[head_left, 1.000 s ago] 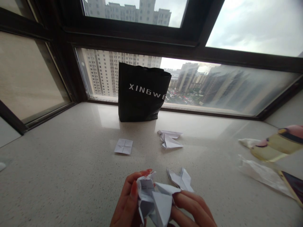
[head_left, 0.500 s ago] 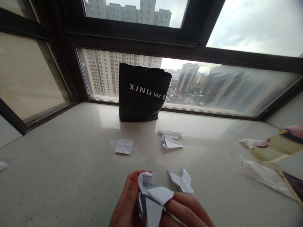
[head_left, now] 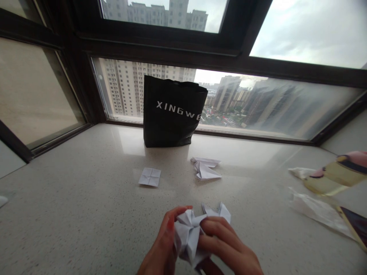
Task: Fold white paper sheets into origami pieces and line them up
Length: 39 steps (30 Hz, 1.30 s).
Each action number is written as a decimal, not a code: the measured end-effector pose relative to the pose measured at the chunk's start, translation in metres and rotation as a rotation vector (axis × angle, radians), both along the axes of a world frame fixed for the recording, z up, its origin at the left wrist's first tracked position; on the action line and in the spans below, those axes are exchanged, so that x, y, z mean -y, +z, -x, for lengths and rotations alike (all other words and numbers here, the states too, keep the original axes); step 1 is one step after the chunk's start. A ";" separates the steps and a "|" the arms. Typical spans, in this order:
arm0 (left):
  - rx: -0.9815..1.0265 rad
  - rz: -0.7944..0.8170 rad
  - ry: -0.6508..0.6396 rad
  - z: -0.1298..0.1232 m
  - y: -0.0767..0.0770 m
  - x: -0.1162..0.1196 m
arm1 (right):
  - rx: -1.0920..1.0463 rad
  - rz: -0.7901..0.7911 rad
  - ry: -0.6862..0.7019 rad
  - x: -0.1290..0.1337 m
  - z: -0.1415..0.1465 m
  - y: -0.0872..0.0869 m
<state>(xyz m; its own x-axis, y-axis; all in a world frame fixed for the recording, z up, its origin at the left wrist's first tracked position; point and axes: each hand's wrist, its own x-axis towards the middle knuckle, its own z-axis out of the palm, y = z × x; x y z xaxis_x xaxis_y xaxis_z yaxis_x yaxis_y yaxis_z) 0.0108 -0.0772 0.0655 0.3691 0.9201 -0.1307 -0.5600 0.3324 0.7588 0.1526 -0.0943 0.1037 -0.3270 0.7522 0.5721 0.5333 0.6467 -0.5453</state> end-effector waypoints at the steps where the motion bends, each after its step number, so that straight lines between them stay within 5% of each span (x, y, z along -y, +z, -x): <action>1: -0.005 -0.028 0.039 0.000 -0.003 -0.004 | -0.087 0.092 0.000 -0.002 -0.001 0.000; 7: -0.181 -0.270 0.277 -0.002 0.000 -0.004 | -0.731 0.857 -0.024 -0.013 0.010 -0.013; 10: -0.226 -0.241 0.242 0.001 0.010 0.003 | -0.904 1.013 -0.014 -0.014 0.017 -0.018; 15: -0.044 0.025 0.134 0.004 0.015 0.002 | -0.918 1.021 0.011 -0.013 0.022 -0.016; 21: 0.163 0.133 0.071 0.002 0.019 0.001 | -0.751 0.649 -0.028 -0.010 0.027 -0.012; 28: 0.175 0.176 0.050 0.006 0.020 0.001 | -0.849 1.007 -0.080 -0.012 0.019 -0.018; 39: 0.107 0.241 -0.099 0.014 0.015 -0.007 | -0.706 1.018 0.099 -0.022 0.004 -0.006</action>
<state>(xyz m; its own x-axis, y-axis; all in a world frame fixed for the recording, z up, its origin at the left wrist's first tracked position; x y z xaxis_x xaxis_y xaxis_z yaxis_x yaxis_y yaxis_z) -0.0036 -0.0699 0.0805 0.4787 0.8264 -0.2965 -0.5886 0.5527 0.5900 0.1483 -0.0723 0.0975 -0.2654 0.9466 -0.1830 -0.1072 -0.2176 -0.9701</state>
